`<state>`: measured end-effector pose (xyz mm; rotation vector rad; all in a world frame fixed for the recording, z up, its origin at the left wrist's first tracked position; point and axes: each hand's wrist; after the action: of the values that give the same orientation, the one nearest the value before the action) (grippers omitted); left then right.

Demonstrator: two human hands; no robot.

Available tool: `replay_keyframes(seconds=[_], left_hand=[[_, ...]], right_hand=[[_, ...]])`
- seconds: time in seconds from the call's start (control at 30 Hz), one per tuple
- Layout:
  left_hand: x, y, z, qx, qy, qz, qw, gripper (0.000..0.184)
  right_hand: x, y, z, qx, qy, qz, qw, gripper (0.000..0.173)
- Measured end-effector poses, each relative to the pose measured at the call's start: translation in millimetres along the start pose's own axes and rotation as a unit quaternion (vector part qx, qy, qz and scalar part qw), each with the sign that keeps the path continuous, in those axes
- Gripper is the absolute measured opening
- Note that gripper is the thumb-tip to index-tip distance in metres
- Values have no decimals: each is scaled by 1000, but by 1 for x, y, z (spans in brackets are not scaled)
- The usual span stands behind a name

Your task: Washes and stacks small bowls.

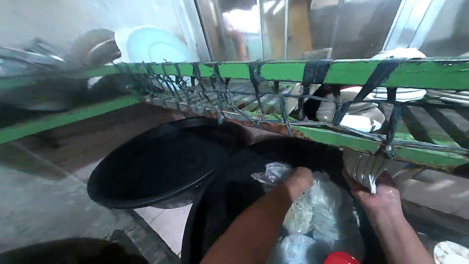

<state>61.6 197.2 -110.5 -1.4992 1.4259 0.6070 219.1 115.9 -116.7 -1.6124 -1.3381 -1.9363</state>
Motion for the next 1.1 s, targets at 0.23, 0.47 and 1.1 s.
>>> replay_keyframes(seconds=[0.23,0.47,1.1], left_hand=[[33,0,36,-20,19,-33,999,40],[25,23,36,41,-2,-41,998,41],[-12,149,-35,58,-1,-386,921,13]], right_hand=[[5,0,-1,17,0,-2,1000,33],[2,-4,1,14,20,-24,999,27],[1,-16,0,36,10,-102,994,32]])
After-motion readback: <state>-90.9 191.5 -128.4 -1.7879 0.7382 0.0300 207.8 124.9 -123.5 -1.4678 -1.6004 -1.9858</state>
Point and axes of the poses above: each hand's wrist, its own z-axis towards the middle knuckle, its own x-axis out of the palm, y = z × x, and after that the axes turned 10 degrees about -x, right-handed
